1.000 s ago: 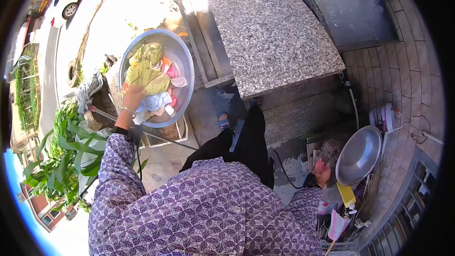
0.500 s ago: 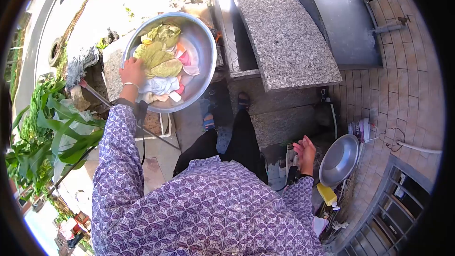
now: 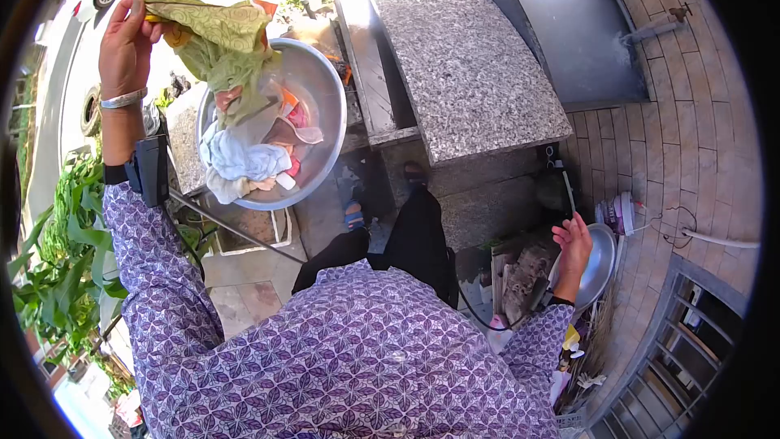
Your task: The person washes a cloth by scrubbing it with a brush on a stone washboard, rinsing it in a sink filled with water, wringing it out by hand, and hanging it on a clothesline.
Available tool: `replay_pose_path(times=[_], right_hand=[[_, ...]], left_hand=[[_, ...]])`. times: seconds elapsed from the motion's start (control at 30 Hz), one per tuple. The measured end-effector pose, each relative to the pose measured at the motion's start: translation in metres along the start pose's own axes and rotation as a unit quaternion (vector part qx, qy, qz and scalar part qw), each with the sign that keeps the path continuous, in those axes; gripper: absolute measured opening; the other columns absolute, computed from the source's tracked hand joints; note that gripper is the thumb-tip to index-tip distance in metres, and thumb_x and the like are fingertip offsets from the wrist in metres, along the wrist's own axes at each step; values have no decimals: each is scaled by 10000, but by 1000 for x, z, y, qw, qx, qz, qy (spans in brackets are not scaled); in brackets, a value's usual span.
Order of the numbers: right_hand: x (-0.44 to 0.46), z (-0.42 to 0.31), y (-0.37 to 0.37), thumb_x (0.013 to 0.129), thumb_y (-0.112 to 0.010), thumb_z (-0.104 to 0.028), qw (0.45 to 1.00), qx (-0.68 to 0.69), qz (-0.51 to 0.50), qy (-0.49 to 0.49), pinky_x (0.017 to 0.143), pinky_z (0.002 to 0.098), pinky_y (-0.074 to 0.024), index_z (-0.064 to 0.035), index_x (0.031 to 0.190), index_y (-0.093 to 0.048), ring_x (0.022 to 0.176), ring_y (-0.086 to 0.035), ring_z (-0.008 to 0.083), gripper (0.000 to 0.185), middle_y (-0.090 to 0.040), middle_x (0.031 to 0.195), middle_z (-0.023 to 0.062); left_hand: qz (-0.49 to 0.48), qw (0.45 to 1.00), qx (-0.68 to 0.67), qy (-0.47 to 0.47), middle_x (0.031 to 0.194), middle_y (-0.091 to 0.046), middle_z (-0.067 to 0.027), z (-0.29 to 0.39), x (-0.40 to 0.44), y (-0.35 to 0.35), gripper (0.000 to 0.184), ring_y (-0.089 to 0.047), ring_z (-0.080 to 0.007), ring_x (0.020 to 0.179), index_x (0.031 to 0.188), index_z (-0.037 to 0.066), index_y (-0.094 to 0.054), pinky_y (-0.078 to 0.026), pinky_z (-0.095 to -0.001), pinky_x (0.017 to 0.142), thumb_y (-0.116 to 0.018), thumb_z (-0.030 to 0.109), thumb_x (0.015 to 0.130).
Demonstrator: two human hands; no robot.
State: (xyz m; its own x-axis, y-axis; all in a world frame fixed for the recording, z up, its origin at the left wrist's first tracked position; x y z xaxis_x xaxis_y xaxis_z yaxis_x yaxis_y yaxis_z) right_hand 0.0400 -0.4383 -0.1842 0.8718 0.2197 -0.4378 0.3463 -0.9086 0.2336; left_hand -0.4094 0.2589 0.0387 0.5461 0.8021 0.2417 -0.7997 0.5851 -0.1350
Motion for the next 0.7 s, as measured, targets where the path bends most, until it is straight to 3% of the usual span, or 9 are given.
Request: replay_pose_path(times=[0.13, 0.17, 0.2, 0.23, 0.33, 0.43, 0.53, 0.63, 0.7], right_hand=[[87, -107, -12, 942, -574, -169, 993, -50, -6, 111, 624, 229, -497, -6, 1319, -500, 745, -652, 132, 417, -644, 971, 57], [114, -133, -23, 943, -573, -169, 987, -78, -6, 140, 641, 222, -485, -9, 1307, -519, 743, -643, 120, 401, -638, 964, 45], [128, -165, -50, 945, -568, -167, 979, -101, -13, 176, 646, 210, -464, -20, 1289, -546, 743, -620, 95, 375, -635, 950, 38], [140, -197, -82, 943, -569, -160, 964, -149, -52, 215, 647, 203, -453, -22, 1276, -561, 744, -605, 83, 361, -631, 938, 31], [178, -262, -184, 934, -581, -136, 923, -181, -172, 292, 637, 201, -436, -40, 1252, -592, 750, -571, 58, 332, -616, 893, 12], [209, -295, -295, 905, -590, -110, 850, -282, -264, 358, 650, 221, -444, -62, 1225, -610, 724, -548, 59, 324, -600, 827, -2], [227, -301, -405, 886, -567, -125, 700, -367, -330, 516, 774, 367, -488, -109, 1264, -579, 847, -634, 266, 379, -666, 935, 128], [248, -287, -502, 881, -544, -134, 594, -434, -323, 595, 871, 424, -468, -147, 1321, -521, 995, -594, 347, 441, -639, 1111, 155], [287, -264, -561, 880, -530, -131, 588, -412, -338, 609, 920, 421, -457, -180, 1361, -474, 1101, -568, 335, 486, -600, 1217, 151]], left_hand=[[73, 995, 53, -40, 729, -491, 3, 66, -6, -34, 240, -475, -116, 695, 1155, 16, -544, -455, -385, 943, -441, 178, 1010], [-8, 999, 37, -39, 720, -475, 5, 67, -13, -42, 246, -474, -116, 694, 1174, 16, -524, -458, -393, 920, -428, 177, 1015], [202, 966, 161, -30, 721, -466, 10, 63, -30, -53, 243, -460, -114, 682, 1195, 23, -502, -454, -355, 867, -428, 166, 1014], [115, 992, 51, -3, 717, -463, 14, 49, -46, -44, 229, -445, -111, 668, 1186, 31, -494, -426, -298, 770, -440, 165, 1008], [161, 969, 69, 175, 700, -480, 4, -36, -120, -44, 146, -447, -84, 584, 1028, 28, -523, -384, -232, 548, -512, 165, 978], [190, 855, 209, 435, 709, -556, 19, -140, -229, -9, 87, -530, -92, 629, 1002, 69, -573, -460, -228, 654, -561, 121, 933], [137, 781, 403, 458, 843, -622, -11, -210, -276, 1, 192, -569, -94, 742, 1082, 53, -593, -466, -229, 702, -572, 76, 893], [256, 797, 380, 394, 1055, -628, -55, -232, -256, -25, 309, -590, -151, 902, 1153, 33, -588, -487, -292, 793, -597, 71, 847], [213, 790, 458, 347, 1152, -620, -110, -236, -223, -45, 481, -594, -247, 1005, 1247, 27, -537, -465, -334, 895, -651, 120, 788]])
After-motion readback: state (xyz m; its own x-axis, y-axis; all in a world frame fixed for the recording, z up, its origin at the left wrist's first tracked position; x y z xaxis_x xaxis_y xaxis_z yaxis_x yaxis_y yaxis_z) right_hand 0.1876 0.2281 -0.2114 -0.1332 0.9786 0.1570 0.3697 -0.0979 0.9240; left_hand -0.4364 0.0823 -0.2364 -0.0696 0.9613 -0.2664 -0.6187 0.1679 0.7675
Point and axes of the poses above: each hand's wrist, its own x-axis towards the middle knuckle, its own y-axis out of the back of the hand, z = x × y, the point moved 6 cm from there along x, towards the middle knuckle
